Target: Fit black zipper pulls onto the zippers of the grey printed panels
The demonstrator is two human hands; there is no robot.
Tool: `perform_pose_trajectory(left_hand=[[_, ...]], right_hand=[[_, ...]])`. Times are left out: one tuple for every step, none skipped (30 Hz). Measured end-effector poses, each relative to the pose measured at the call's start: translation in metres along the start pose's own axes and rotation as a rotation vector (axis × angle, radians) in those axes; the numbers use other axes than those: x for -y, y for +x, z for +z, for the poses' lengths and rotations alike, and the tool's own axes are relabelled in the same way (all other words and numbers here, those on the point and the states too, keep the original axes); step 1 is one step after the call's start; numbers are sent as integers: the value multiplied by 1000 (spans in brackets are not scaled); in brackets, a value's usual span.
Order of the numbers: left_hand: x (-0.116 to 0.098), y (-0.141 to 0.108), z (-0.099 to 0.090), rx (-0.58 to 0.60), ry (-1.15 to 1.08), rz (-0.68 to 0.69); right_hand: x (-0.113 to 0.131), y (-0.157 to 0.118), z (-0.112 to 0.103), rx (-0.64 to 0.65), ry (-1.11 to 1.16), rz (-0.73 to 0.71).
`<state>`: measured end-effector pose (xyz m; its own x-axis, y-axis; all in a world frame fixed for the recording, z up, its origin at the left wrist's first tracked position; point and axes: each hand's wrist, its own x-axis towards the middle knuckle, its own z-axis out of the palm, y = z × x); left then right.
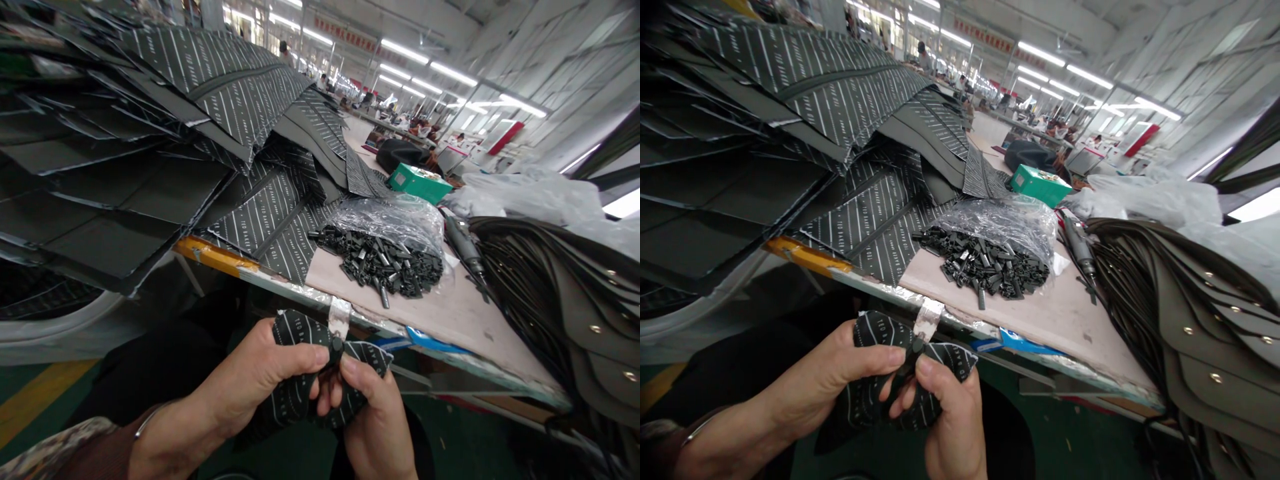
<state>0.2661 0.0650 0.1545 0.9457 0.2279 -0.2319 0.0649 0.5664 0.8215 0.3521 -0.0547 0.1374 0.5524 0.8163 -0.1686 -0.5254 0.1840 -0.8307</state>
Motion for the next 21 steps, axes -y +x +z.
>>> perform_pose_trajectory(left_hand=[[0, 0, 0, 1, 6, 1], [0, 1, -1, 3, 13, 5], [0, 1, -2, 9, 19, 11], [0, 1, -2, 13, 22, 20], [0, 1, -3, 17, 24, 30], [0, 1, -3, 22, 24, 39], [0, 1, -4, 26, 25, 45], [0, 0, -4, 29, 23, 46], [0, 0, -4, 27, 18, 43], [0, -1, -4, 22, 14, 38], [0, -1, -3, 18, 13, 34], [0, -2, -3, 14, 13, 32], [-1, -2, -2, 11, 16, 31], [-1, -2, -2, 10, 20, 33], [-1, -3, -2, 10, 26, 35], [-1, -3, -2, 14, 30, 39], [-1, -3, -2, 15, 30, 40], [-1, -2, -2, 15, 30, 38], [-1, -2, -2, 14, 30, 37], [0, -2, -3, 12, 31, 36], [0, -2, -3, 9, 31, 38]], right_hand=[[-1, 0, 0, -7, -4, 0], [-2, 0, 0, -11, -8, -1], [-3, 0, 0, -17, -10, -6], [-3, 0, 0, -21, -8, -13], [-4, -1, 0, -28, -5, -18], [-5, -1, 0, -32, -6, -19], [-5, -1, 0, -37, -9, -17], [-5, -2, 0, -44, -12, -12], [-5, -2, 0, -51, -18, -6], [-5, -3, 1, -55, -26, -1], [-5, -3, 0, -55, -32, -1], [-4, -3, 0, -50, -34, -3], [-4, -3, 0, -42, -34, -5], [-4, -3, -1, -27, -33, -4], [-5, -3, -2, -14, -29, -1], [-5, -3, -2, -6, -24, 2], [-5, -2, -3, -1, -19, 4], [-4, -2, -3, 2, -15, 5], [-4, -2, -2, 6, -9, 0], [-4, -1, -2, 9, 0, -11], [-3, -1, -1, 10, 10, -23]])
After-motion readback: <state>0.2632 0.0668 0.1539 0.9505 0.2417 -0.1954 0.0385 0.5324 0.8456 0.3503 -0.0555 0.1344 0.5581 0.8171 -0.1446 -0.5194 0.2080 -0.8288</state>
